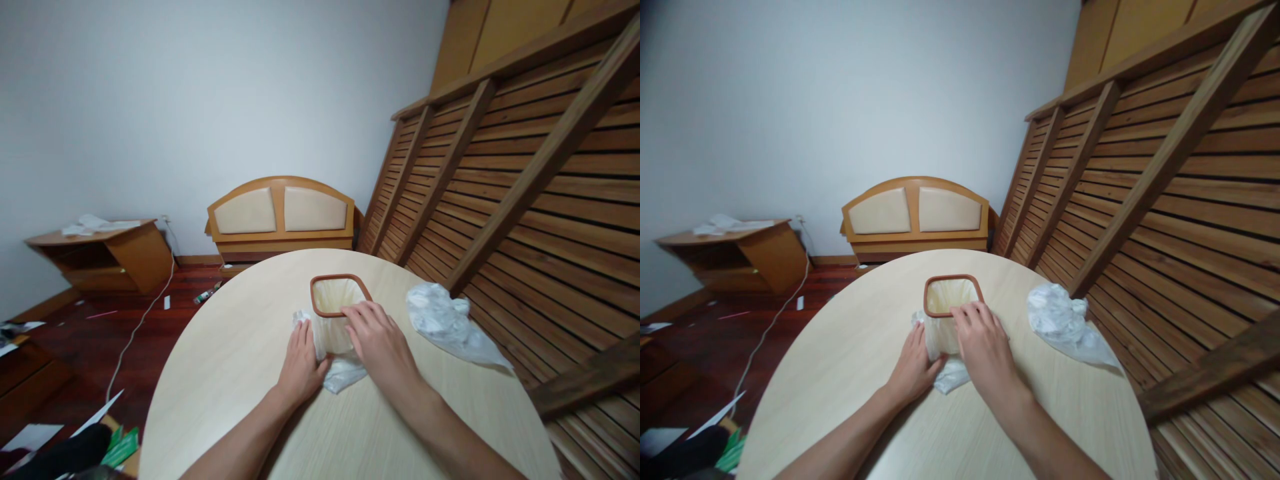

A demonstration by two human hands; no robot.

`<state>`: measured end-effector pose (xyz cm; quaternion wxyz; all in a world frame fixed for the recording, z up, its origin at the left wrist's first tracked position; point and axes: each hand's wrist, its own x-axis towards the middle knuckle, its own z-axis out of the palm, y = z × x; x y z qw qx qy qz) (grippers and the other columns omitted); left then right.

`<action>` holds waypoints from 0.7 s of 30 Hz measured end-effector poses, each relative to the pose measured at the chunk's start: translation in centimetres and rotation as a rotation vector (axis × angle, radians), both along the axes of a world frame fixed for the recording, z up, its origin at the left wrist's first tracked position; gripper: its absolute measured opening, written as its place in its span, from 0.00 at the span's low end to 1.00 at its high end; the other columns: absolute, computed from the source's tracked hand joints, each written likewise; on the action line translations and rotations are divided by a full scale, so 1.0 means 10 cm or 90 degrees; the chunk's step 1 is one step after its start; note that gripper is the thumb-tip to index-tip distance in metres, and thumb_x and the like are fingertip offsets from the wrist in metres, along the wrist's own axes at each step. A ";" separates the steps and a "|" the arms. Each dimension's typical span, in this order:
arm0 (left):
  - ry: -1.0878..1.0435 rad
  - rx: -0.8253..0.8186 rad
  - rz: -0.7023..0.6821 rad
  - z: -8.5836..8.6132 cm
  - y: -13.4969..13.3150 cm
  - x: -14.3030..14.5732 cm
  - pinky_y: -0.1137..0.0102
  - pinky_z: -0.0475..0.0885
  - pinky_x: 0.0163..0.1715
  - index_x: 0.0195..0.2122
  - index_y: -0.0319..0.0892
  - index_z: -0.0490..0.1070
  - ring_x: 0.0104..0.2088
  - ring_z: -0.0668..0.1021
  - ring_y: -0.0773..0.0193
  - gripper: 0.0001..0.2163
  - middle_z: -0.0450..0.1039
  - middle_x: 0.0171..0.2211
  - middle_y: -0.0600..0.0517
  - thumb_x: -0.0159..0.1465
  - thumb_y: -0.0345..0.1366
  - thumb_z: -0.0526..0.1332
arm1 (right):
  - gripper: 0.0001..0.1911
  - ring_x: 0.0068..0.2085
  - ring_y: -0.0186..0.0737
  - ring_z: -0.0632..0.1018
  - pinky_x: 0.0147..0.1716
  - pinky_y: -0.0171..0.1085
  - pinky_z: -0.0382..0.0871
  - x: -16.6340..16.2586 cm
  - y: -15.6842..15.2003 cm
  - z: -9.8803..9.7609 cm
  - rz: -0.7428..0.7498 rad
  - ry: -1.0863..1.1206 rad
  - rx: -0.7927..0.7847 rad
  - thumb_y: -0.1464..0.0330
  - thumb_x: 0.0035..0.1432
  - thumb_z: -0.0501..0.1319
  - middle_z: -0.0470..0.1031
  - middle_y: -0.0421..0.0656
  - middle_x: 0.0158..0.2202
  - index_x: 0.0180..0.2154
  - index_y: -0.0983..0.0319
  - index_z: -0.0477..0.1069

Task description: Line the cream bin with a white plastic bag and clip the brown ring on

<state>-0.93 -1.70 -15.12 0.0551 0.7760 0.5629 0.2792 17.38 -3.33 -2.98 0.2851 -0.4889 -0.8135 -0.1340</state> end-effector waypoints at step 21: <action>0.082 -0.097 0.091 0.20 0.02 -0.02 0.53 0.57 0.68 0.68 0.27 0.52 0.69 0.59 0.45 0.33 0.55 0.69 0.34 0.69 0.46 0.51 | 0.10 0.49 0.47 0.76 0.51 0.42 0.68 0.85 1.49 0.40 0.000 0.022 -0.026 0.76 0.62 0.58 0.77 0.48 0.45 0.44 0.62 0.73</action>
